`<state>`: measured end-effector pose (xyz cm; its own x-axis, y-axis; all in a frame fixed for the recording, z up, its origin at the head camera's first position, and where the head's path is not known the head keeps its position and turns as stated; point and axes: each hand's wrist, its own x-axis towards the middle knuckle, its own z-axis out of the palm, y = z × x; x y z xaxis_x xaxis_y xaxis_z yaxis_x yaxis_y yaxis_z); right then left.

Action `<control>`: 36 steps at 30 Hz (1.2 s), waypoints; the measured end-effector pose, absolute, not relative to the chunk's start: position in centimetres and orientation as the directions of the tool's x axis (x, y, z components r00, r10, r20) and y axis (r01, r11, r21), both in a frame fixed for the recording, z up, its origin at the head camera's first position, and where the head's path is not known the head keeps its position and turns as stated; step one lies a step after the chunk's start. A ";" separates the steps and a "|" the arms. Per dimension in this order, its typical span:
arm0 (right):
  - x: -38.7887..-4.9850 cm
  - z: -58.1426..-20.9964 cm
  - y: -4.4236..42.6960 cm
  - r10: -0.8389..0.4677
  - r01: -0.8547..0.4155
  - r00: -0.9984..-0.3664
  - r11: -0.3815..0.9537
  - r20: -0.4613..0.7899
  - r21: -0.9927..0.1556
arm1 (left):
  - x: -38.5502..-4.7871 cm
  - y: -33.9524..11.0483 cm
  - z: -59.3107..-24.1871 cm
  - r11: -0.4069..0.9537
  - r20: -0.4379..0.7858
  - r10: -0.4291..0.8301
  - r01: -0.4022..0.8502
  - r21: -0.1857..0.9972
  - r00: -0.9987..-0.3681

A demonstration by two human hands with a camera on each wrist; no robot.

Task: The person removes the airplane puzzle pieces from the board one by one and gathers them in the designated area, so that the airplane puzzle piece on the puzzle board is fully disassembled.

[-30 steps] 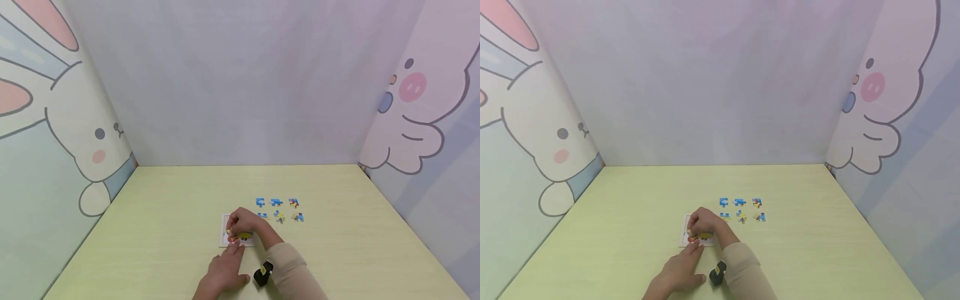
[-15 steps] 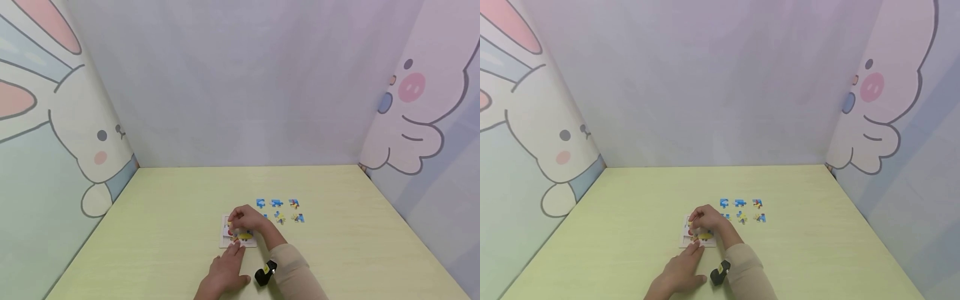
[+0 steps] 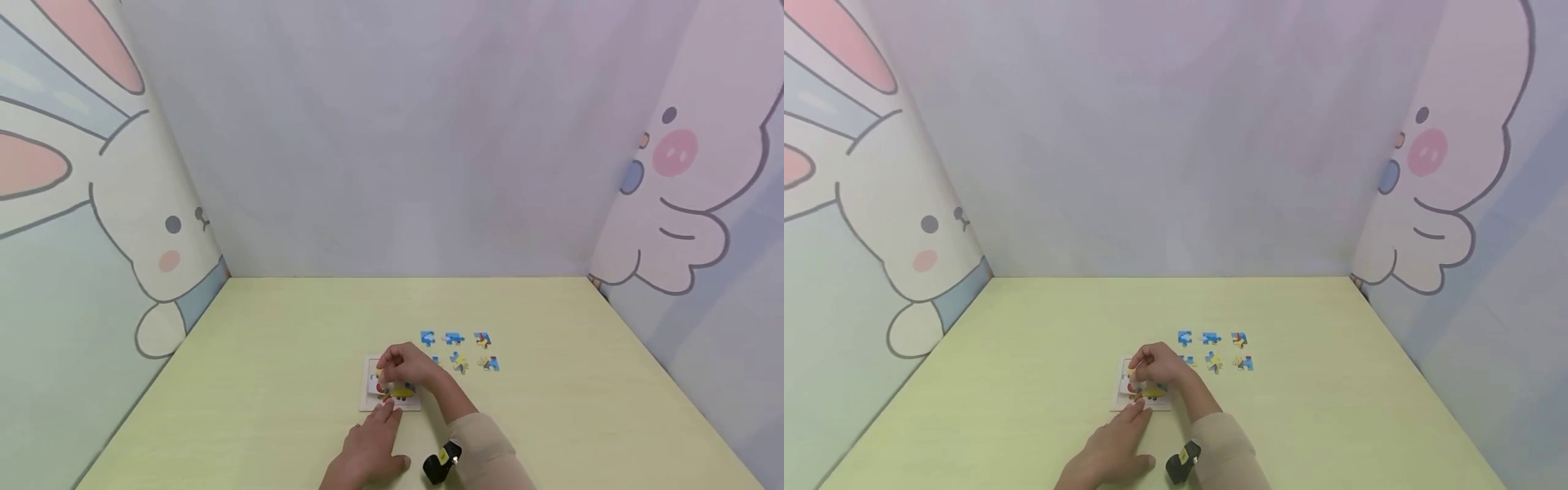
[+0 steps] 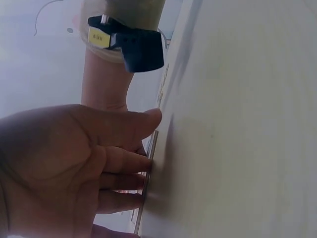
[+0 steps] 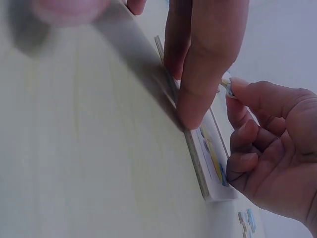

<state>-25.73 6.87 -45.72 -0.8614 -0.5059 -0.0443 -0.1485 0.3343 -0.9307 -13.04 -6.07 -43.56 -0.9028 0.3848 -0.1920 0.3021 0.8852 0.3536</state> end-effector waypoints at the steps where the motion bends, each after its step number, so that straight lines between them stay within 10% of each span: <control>1: -25.5 -45.7 7.1 -0.502 -0.144 -0.864 0.330 -0.044 -0.933 | -13.0 -6.1 -43.5 0.885 -0.193 0.387 0.304 0.353 -0.902; 36: -21.9 -44.5 15.4 -0.389 -0.109 -0.920 0.388 -0.056 -0.915 | -12.6 -5.5 -43.2 0.897 -0.118 0.372 0.324 0.300 -0.921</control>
<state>-21.89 15.42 -44.48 -0.9197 -0.3888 -0.0555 -0.1088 0.3881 -0.9152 -12.61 -5.47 -43.23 -0.9208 0.3717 -0.1182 0.3238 0.8974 0.2996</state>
